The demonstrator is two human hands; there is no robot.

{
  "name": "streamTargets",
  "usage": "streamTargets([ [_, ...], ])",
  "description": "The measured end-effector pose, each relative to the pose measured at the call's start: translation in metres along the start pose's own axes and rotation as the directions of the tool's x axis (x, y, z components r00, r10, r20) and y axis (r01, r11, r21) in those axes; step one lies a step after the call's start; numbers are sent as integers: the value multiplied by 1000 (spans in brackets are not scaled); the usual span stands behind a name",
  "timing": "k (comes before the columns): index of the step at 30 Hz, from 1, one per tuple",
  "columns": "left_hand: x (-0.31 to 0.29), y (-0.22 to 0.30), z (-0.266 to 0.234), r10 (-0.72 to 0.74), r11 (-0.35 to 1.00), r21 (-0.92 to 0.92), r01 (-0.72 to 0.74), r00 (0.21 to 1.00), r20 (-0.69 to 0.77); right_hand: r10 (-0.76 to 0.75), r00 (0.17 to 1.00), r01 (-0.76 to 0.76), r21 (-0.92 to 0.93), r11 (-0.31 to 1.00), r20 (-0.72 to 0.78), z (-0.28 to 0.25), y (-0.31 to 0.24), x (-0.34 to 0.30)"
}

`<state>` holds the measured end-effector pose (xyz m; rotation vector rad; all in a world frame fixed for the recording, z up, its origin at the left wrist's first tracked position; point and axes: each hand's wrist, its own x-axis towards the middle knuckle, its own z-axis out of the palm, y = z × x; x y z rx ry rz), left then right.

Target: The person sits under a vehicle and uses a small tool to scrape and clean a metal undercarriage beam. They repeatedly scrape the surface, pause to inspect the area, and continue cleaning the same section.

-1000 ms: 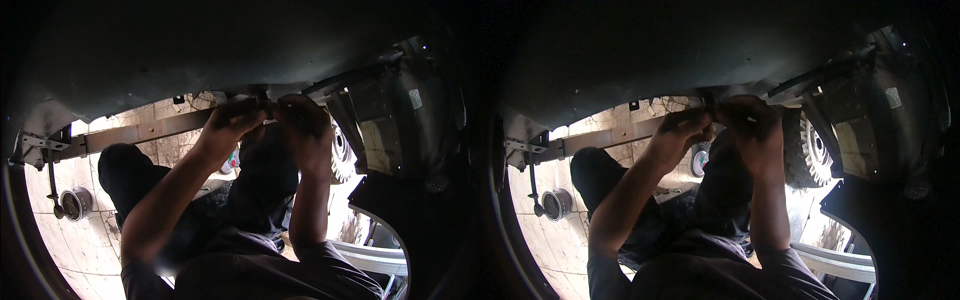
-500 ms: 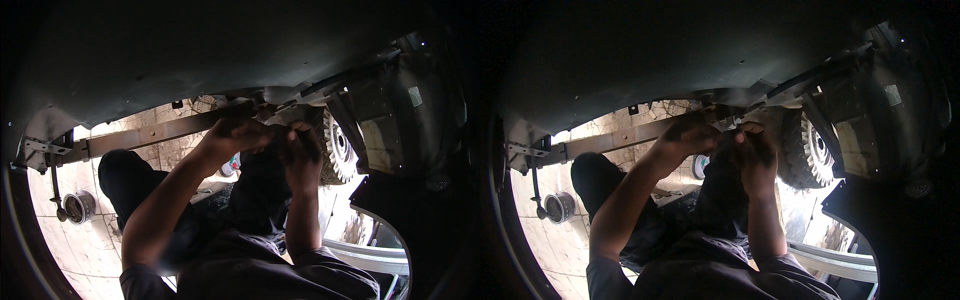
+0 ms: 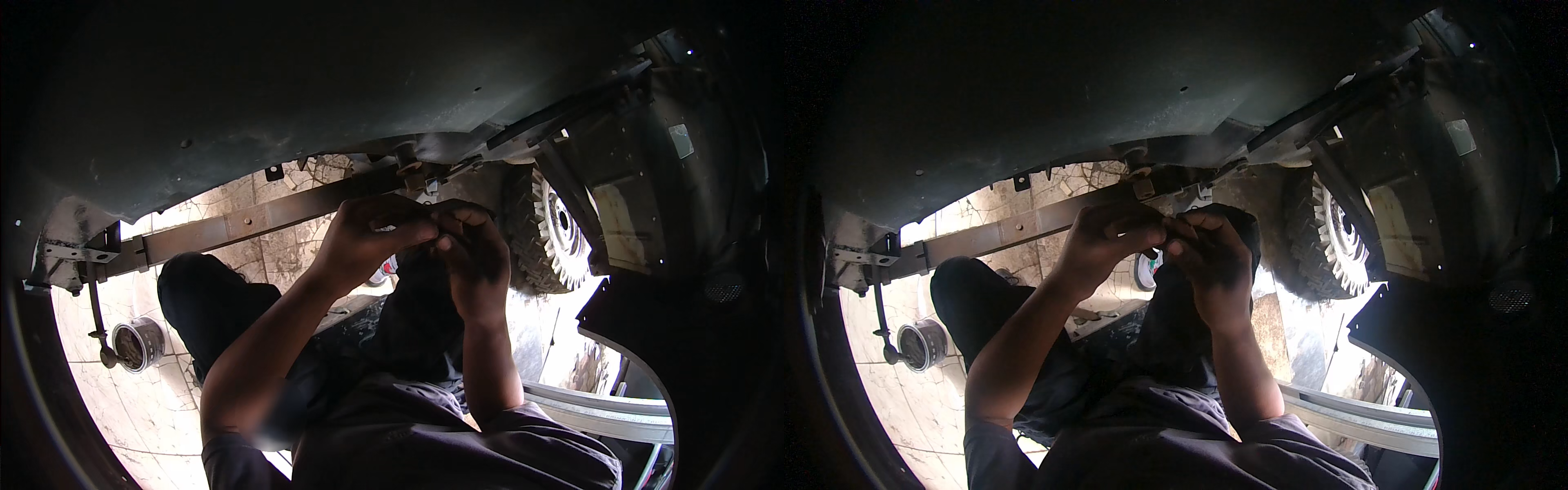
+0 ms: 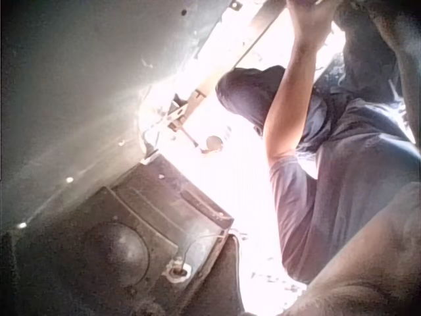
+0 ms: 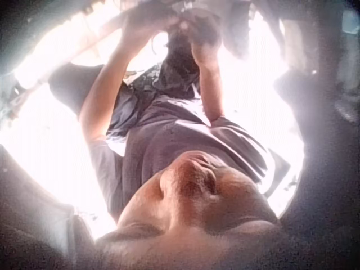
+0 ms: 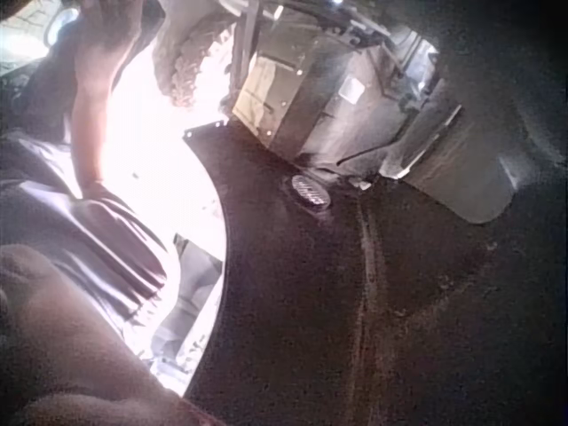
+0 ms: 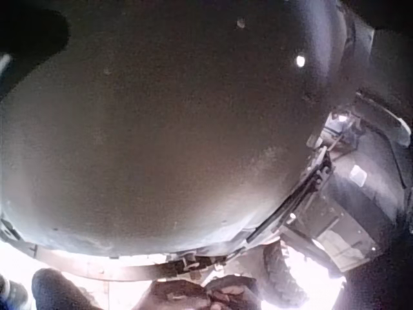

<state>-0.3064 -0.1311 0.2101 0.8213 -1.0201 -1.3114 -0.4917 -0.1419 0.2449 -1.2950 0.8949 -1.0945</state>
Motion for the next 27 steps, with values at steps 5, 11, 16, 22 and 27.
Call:
streamTargets([
  [5, 0, -5, -4, 49, 985, 164, -55, 998, 44, -57, 998, 57, -106, 993, 7, -4, 3, -2],
  [11, -5, -1, 1, 51, 971, 232, -54, 999, 17, -89, 996, 83, -179, 980, -25, -4, 8, -3],
  [16, -4, -8, -1, 113, 961, 254, -113, 994, 15, -99, 994, 93, -132, 987, -43, -1, 11, -1],
  [22, -2, -3, 0, 66, 973, 223, -67, 998, 10, -67, 997, 61, -141, 988, -38, -4, 10, 0],
  [27, -3, 1, 4, 27, 980, 199, -28, 1000, 9, -38, 995, 29, -99, 995, -88, -12, 18, 2],
])
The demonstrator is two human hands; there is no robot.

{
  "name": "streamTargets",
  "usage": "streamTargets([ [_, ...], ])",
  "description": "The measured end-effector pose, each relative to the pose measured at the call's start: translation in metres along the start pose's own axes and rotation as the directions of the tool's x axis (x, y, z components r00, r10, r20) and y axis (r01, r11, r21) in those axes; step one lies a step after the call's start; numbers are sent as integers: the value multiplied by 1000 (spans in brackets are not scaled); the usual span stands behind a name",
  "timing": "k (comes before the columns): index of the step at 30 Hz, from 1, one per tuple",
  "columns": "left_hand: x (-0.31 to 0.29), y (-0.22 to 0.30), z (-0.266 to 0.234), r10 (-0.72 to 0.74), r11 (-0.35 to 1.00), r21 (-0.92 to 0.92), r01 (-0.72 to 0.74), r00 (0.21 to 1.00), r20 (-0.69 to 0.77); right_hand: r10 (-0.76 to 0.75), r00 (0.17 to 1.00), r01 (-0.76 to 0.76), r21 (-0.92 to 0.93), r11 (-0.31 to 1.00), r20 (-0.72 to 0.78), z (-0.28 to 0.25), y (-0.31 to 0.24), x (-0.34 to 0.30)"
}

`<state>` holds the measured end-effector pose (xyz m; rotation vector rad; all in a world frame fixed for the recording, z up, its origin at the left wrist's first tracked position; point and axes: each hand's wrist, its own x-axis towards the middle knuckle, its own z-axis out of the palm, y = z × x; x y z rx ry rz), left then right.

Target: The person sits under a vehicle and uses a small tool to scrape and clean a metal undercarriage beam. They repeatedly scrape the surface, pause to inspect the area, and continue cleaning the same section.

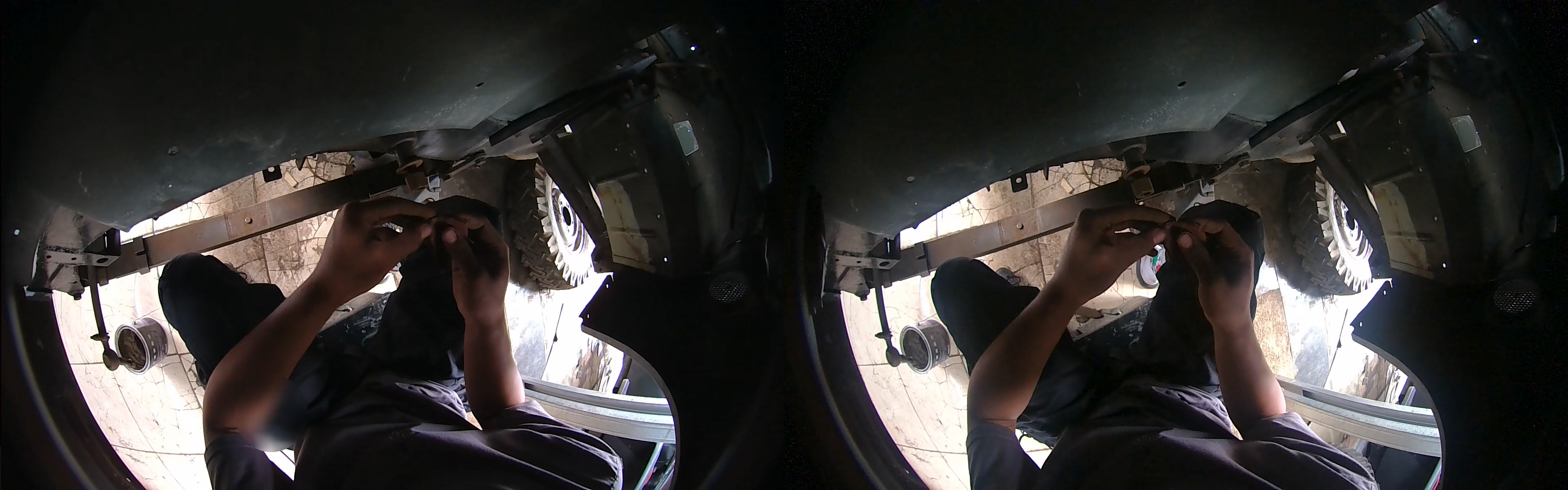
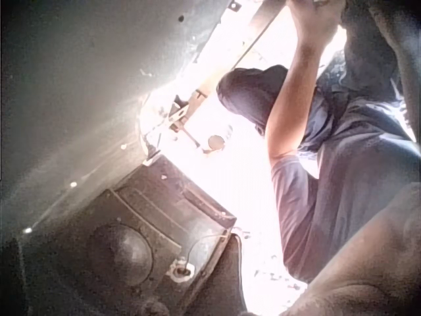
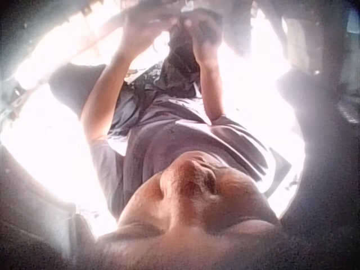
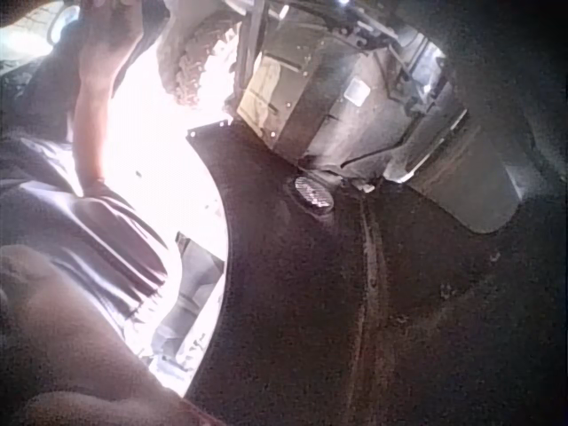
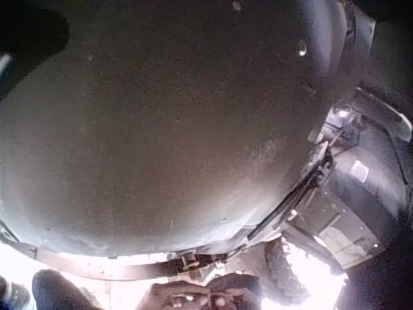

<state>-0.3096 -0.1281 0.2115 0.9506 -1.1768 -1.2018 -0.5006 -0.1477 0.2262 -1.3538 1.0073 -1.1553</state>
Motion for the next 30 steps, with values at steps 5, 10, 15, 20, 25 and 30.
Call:
streamTargets([
  [5, -3, 3, 2, -37, 997, -72, 38, 999, 16, -49, 999, 48, -37, 998, -4, 4, -1, -2],
  [10, -1, 3, -1, 62, 998, 18, -62, 998, 3, 95, 982, -123, 168, 978, 163, -8, -7, 2],
  [15, -4, -3, 2, 48, 999, 12, -48, 999, -19, 65, 972, -135, 306, 943, 227, -5, -4, 2],
  [20, -3, 4, 0, -36, 991, -131, 39, 999, 25, 12, 999, -1, 243, 970, -44, 8, -4, -2],
  [25, -4, 5, 5, -3, 993, -118, 2, 1000, -9, 14, 1000, -12, 115, 993, -13, 2, 1, -3],
  [30, -2, 3, 3, -10, 995, -95, 10, 1000, -3, -30, 999, 30, 4, 1000, -31, -1, 5, -3],
])
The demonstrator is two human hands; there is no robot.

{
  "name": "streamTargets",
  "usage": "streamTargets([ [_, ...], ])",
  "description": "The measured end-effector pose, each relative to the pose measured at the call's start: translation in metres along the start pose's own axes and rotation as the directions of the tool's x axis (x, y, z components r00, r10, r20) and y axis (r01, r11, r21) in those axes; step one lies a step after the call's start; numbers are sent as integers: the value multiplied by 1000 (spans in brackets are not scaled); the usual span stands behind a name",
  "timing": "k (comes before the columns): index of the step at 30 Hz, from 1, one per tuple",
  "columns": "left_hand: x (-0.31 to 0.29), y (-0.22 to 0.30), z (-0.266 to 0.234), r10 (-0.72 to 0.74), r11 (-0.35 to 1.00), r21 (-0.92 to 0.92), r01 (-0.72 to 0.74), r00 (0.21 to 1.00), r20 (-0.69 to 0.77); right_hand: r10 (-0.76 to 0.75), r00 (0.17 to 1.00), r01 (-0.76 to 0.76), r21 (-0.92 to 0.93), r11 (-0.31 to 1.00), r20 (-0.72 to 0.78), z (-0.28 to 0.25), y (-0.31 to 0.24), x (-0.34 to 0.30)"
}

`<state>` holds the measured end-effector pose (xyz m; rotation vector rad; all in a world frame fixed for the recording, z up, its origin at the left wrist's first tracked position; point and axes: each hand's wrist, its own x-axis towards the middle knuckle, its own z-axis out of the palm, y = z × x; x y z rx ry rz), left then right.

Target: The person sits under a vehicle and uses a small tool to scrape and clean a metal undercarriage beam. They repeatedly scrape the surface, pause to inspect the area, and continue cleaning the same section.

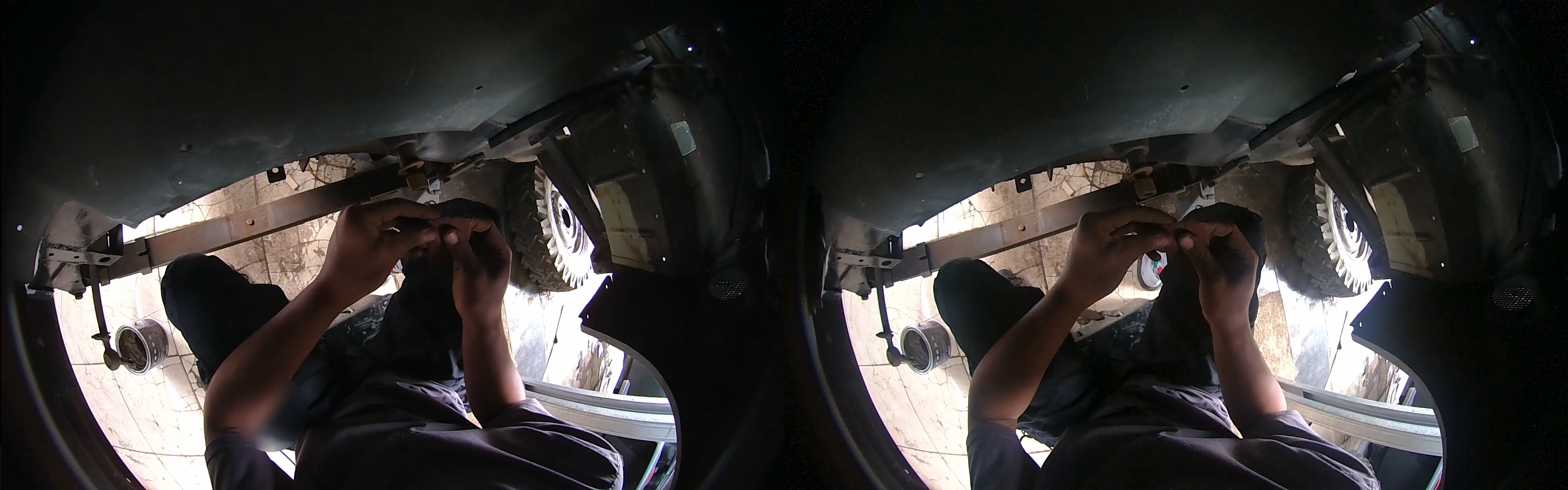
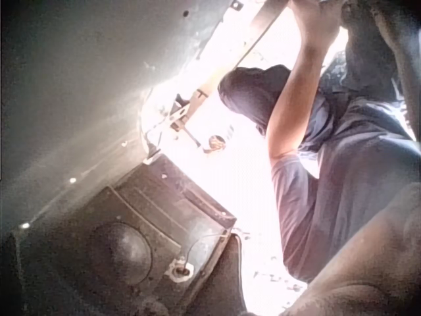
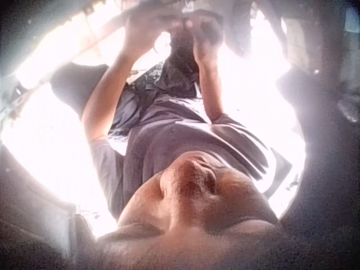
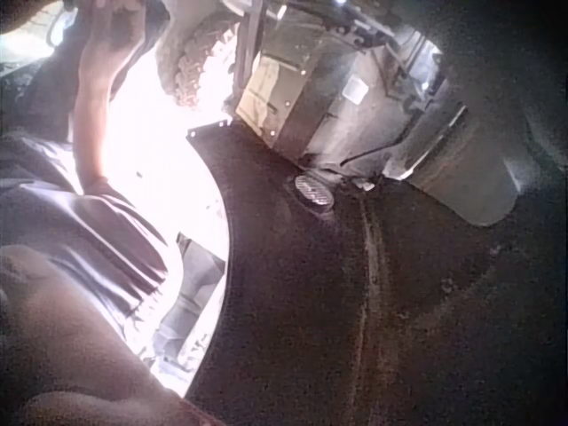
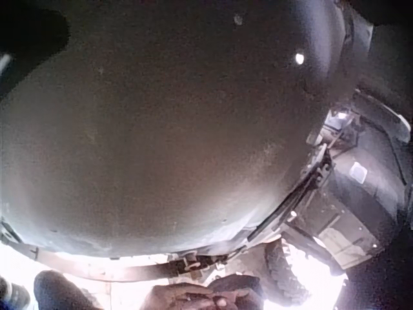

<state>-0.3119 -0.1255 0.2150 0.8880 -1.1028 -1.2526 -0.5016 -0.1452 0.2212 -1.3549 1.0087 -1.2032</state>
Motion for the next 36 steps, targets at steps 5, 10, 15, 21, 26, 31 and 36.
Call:
streamTargets([
  [5, 2, -3, -5, -7, 997, 82, 7, 1000, -4, 46, 999, -46, 10, 999, 13, 3, -5, -2],
  [10, 7, -10, -19, 84, 995, -59, -75, 982, 168, 215, 927, -322, 356, 877, 308, -14, 0, 0],
  [15, 7, -3, -16, 51, 997, -68, -37, 978, 203, 314, 796, -572, 471, 672, 518, -11, 3, -2],
  [21, 5, -6, -17, 159, 982, 74, -175, 969, 190, 274, 724, -678, 579, 453, 633, 3, 3, -11],
  [26, 10, -9, -26, 260, 941, 169, -292, 947, 190, 172, 780, -588, 611, 531, 601, 2, 11, -12],
  [31, 9, -6, -21, 150, 988, 7, -154, 970, 191, 179, 943, -300, 486, 821, 280, 5, 6, -13],
  [36, 4, 1, -14, 154, 977, 123, -172, 977, 146, 39, 992, -68, 235, 970, 124, 0, 3, -16],
])
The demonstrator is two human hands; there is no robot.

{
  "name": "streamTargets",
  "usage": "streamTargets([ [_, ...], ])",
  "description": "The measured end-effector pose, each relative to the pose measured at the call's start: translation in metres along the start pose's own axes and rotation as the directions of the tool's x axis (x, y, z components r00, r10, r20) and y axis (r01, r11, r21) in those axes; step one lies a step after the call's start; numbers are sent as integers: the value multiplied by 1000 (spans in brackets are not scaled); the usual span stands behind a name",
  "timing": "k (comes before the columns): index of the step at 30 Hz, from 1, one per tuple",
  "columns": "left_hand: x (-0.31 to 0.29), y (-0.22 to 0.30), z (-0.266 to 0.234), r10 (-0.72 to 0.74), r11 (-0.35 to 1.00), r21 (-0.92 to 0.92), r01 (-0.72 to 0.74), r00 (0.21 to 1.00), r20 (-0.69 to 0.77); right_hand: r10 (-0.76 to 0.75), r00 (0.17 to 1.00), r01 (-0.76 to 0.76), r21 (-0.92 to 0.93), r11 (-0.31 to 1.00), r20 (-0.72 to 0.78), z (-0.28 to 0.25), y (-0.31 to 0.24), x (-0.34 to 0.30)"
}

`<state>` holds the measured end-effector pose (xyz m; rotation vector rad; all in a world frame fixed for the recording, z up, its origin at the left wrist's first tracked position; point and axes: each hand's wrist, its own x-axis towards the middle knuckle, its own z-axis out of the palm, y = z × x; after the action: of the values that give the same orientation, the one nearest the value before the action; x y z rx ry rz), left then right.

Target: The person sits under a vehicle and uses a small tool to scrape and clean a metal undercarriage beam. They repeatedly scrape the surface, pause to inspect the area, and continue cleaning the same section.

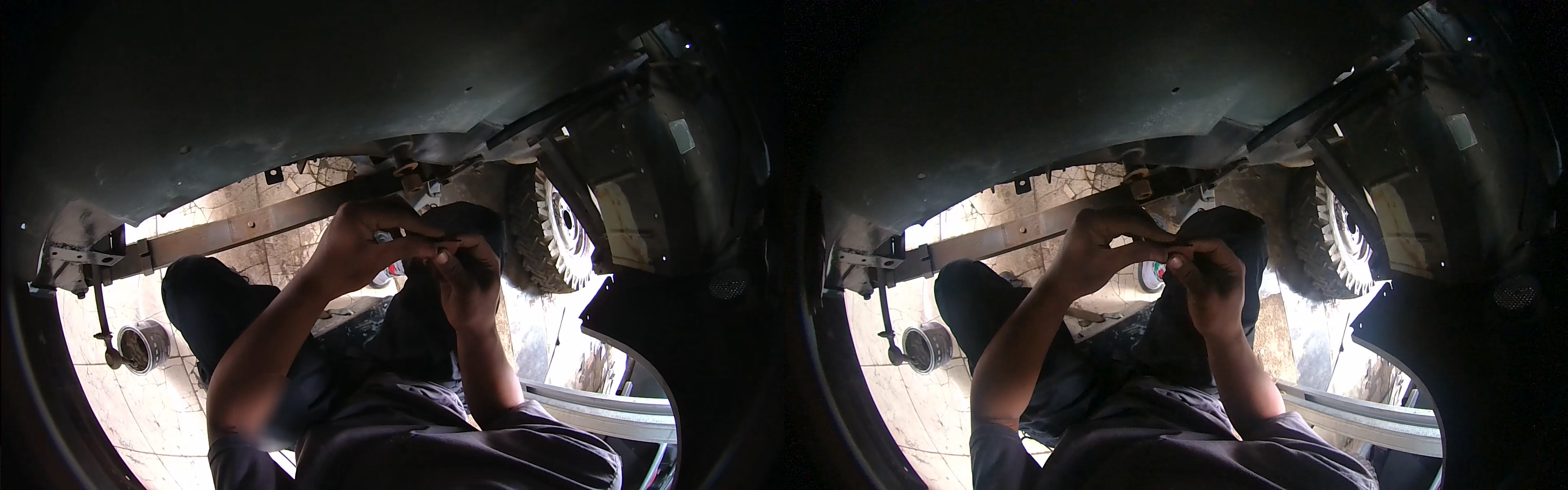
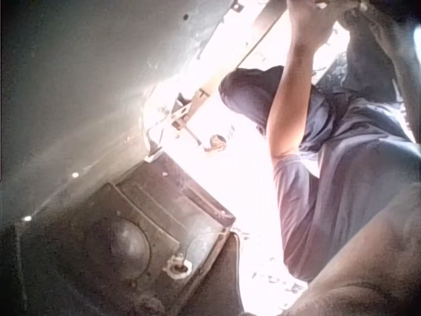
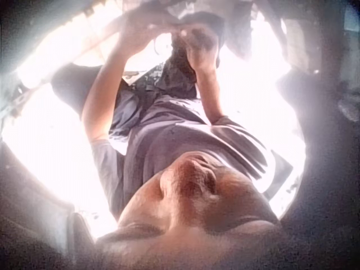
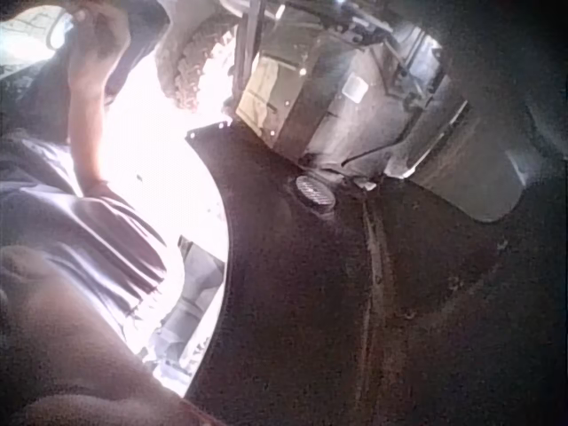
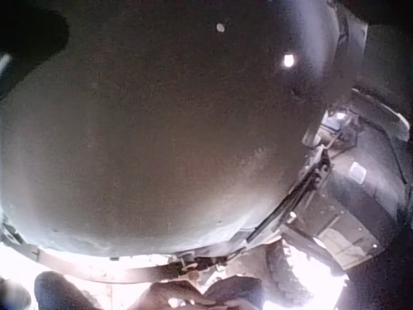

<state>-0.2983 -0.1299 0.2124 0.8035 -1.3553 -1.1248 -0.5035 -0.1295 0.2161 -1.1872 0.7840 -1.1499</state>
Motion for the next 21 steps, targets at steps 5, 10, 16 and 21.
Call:
streamTargets([
  [5, 0, -7, 5, -19, 998, -62, 17, 999, -36, -130, 991, 128, -62, 990, -41, 1, 6, 2],
  [10, -2, -8, 6, -101, 987, -132, 96, 994, -37, -176, 983, 183, -170, 968, 53, -1, 4, 5],
  [16, -1, -1, 4, -158, 965, -212, 155, 987, 4, -108, 994, 110, -138, 984, 20, -4, 0, 8],
  [21, 2, -10, -10, -271, 877, -424, 226, 962, -47, -155, 987, 140, -266, 954, -34, -1, -25, 30],
])
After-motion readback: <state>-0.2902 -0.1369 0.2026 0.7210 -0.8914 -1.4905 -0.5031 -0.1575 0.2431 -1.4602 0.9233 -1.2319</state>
